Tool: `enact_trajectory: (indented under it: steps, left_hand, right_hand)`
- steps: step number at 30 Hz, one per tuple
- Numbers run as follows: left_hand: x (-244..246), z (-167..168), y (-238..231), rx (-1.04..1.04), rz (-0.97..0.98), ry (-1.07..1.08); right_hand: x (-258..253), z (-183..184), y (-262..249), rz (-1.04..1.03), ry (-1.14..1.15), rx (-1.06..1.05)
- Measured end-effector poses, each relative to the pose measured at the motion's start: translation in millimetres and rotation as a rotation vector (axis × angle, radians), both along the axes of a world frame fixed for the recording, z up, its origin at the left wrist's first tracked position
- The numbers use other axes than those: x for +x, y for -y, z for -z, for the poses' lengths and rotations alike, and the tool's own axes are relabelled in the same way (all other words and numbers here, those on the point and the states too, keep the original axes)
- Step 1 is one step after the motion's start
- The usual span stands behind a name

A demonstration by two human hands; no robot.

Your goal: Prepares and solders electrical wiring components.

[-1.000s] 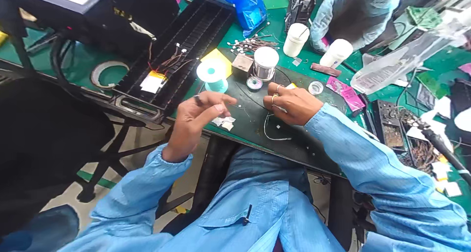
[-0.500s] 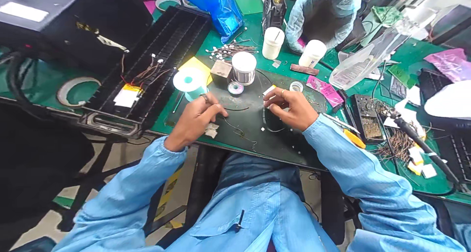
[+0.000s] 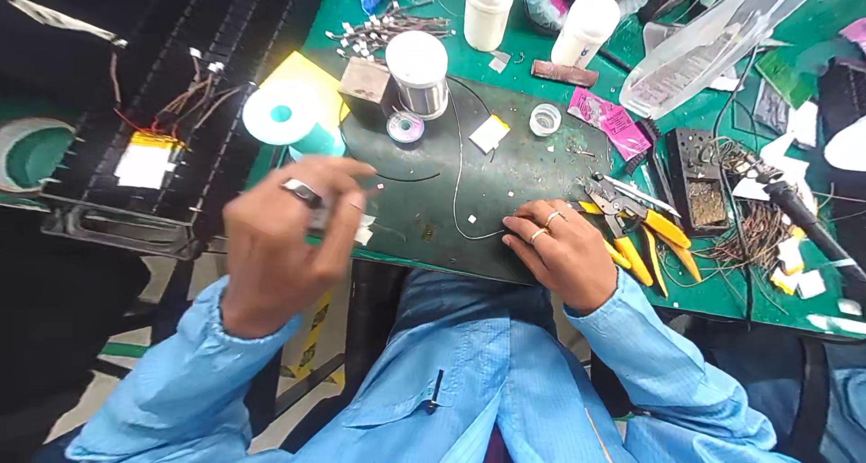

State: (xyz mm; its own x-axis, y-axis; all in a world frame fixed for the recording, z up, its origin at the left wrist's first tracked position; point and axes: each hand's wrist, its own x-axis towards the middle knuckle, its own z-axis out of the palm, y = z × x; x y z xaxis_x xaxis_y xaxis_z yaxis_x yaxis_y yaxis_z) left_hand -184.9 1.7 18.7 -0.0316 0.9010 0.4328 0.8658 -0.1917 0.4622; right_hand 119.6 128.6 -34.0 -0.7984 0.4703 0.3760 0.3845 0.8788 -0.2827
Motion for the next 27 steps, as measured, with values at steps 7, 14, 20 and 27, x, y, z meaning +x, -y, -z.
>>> enact_trajectory:
  steps: [7,14,20,27]
  left_hand:
    - [37.3,34.8,-12.7,-0.033,0.284,0.068]
    - [14.2,52.8,-9.7,0.01,0.07,0.09]
    - [-24.3,38.7,-0.2,0.073,-0.218,-0.063]
    - [-12.0,17.2,-3.3,0.328,-0.12,-0.072]
  right_hand:
    - [-27.3,-14.4,-11.9,-0.319,0.082,0.273]
    - [-23.4,-15.7,-10.5,-0.269,0.059,0.239]
    - [-21.0,-19.7,-9.6,-0.369,0.161,0.472]
    - [-17.0,-15.1,-6.8,-0.314,0.156,0.548]
